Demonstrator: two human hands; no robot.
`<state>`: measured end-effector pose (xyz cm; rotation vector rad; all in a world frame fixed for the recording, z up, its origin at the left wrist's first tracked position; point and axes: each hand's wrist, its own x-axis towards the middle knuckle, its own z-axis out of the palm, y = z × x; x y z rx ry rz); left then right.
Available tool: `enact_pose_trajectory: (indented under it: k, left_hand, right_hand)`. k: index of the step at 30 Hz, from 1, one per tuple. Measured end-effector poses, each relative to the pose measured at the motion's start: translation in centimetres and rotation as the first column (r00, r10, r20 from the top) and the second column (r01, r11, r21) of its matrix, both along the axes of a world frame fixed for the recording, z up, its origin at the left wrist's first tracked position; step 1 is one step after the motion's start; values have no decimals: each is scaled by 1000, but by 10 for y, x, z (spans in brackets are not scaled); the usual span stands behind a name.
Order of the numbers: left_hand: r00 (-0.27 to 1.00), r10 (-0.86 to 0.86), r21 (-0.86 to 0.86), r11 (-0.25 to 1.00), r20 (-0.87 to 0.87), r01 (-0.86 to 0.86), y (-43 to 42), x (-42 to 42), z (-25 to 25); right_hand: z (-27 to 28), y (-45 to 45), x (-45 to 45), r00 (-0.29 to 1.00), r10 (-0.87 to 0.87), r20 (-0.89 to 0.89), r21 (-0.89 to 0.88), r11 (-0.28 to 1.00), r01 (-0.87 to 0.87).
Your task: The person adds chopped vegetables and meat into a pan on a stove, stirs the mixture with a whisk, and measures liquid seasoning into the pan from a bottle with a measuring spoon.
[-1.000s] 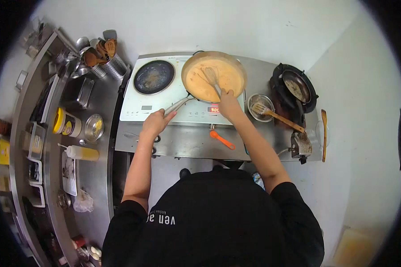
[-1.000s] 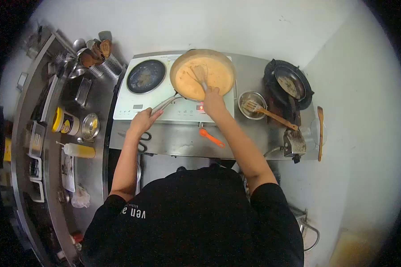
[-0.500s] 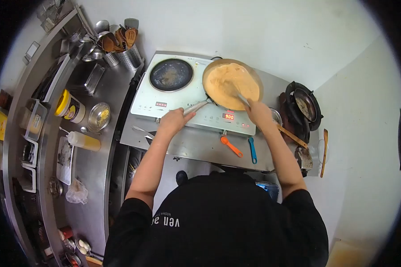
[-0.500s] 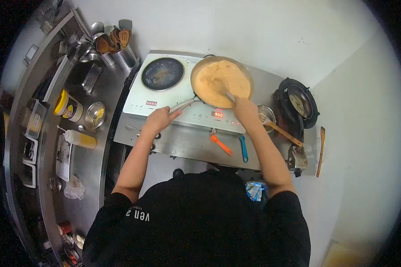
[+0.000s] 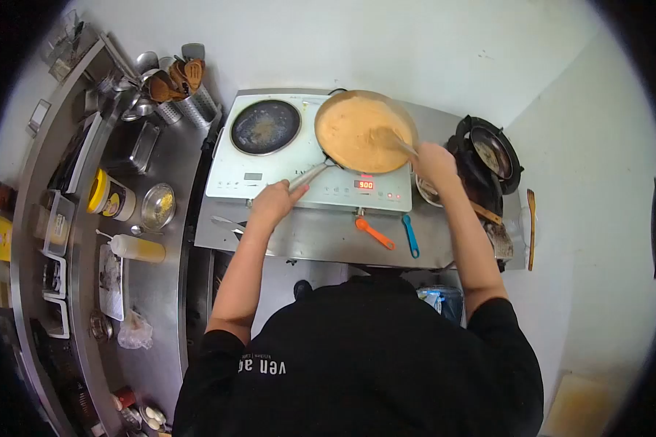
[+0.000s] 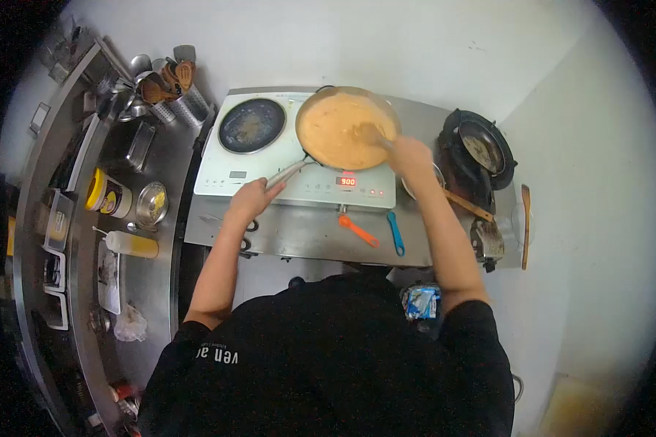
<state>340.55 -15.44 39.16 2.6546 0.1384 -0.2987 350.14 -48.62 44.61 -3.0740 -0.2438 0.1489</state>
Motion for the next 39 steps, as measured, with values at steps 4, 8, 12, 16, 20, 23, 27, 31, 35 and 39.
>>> enact_pose_trajectory:
  k: [4,8,12,16,20,23,27,31,35,39]
  left_hand:
    - [999,28,-7,1000,-30,-28,-1,1,5]
    - [999,22,9,1000,-42,-21,-1,2,3]
    - [1000,12,-11,1000,-16,-12,-3,0,5]
    - [999,19,4,1000,-40,-18,-1,2,2]
    - [999,21,9,1000,-30,-21,-4,-1,0]
    - [999,31,12,999,-22,-31,-5,0,1]
    - [999,27,28,999,-39,-26,-1,2,2]
    - [999,30,3,1000,-12,-30,-3,1,-1]
    - [996,39,-19,999,-75,-40,-3,1,6]
    - [998,21,5,1000,-64,-21,-2,4,0]
  right_hand:
    - [-6,27,-7,997,51,64,77,995,-56]
    - [24,-5,-30,995,82,54,12,996,-83]
    - [-27,4,16,998,27,48,18,999,-28]
    - [-16,8,-21,990,114,85,115,986,-123]
    - [16,-4,-15,998,1,-69,65,998,4]
    - [-23,4,18,999,-32,-17,135,990,34]
    - [-5,3,-18,996,78,32,109,991,-81]
    - [19,-2,4,997,-36,-70,68,997,41]
    - [-26,30,14,995,102,16,68,992,-103]
    - [30,0,-22,996,51,-80,58,997,-46]
